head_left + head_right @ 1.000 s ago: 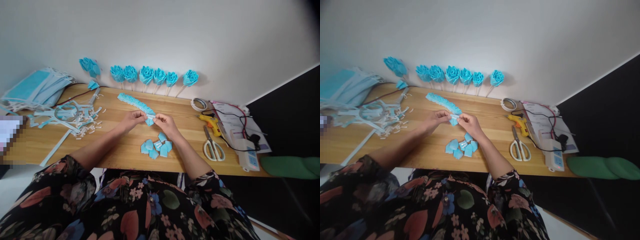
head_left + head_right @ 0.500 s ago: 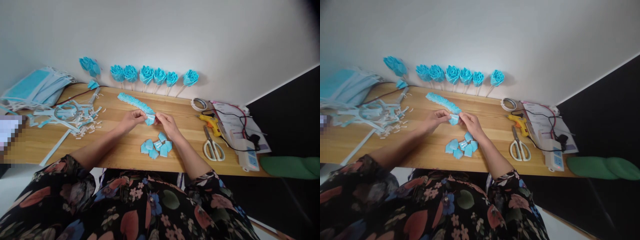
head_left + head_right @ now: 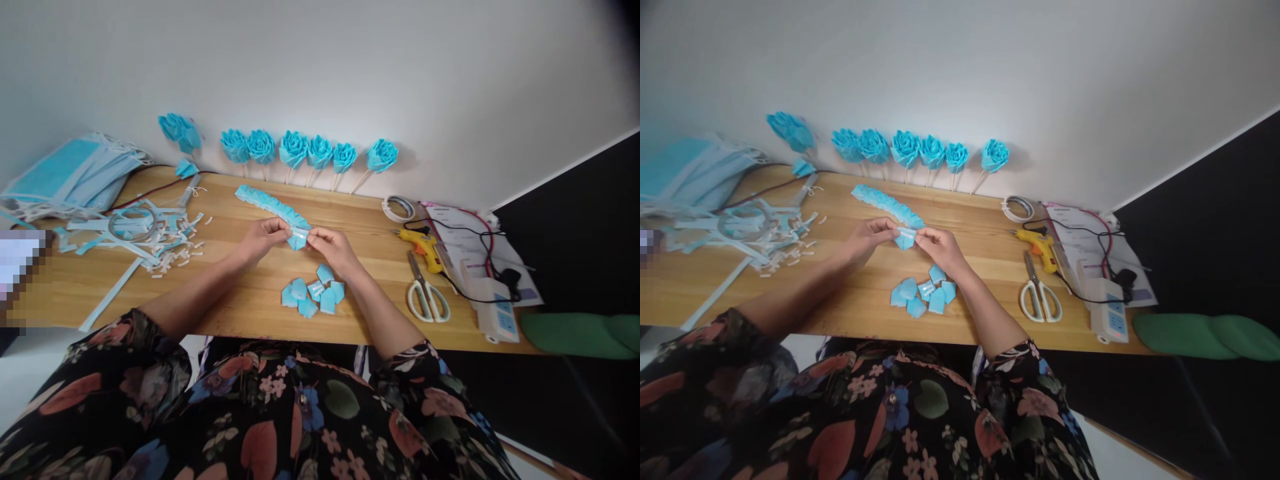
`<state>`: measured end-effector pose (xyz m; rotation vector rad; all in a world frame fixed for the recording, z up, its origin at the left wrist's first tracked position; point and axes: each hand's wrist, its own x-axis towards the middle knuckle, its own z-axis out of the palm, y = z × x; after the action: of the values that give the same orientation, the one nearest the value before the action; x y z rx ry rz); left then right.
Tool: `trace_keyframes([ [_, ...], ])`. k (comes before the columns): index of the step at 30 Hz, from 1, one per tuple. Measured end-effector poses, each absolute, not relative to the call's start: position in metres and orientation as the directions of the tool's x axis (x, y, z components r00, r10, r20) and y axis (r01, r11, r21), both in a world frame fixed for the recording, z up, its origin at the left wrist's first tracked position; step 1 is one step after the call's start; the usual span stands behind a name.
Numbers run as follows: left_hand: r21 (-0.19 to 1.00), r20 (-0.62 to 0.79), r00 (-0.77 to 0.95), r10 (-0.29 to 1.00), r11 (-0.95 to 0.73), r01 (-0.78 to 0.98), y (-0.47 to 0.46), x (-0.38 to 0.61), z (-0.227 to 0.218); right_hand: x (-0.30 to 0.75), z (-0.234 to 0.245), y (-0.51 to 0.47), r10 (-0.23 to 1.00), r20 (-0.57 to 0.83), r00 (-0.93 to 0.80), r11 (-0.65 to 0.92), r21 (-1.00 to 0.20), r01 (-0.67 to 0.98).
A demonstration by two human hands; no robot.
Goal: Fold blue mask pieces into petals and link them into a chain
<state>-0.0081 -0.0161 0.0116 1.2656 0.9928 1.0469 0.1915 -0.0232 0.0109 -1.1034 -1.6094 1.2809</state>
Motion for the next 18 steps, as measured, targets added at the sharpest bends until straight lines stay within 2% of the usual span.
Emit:
trace_keyframes([
  [4,0.999,0.008,0.22,0.976,0.003,-0.05,-0.0146,-0.0092,0.0105,0.1921,0.0128,-0.023,0.943,0.054,-0.329,0.087,-0.992,0.087],
  [11,0.999,0.033,0.226,0.974,-0.024,-0.039,-0.0139,-0.0072,0.0108,0.19,0.01,-0.0235,0.954,0.068,-0.291,0.115,-0.982,0.149],
  [15,0.987,0.156,0.121,0.98,-0.159,0.011,-0.017,-0.007,0.0154,0.189,0.0099,-0.0238,0.963,0.107,-0.247,0.154,-0.972,0.175],
  [18,0.904,0.343,0.1,0.934,-0.357,0.236,-0.0227,-0.0062,0.0188,0.1876,0.0105,-0.0258,0.967,0.14,-0.212,0.188,-0.956,0.225],
])
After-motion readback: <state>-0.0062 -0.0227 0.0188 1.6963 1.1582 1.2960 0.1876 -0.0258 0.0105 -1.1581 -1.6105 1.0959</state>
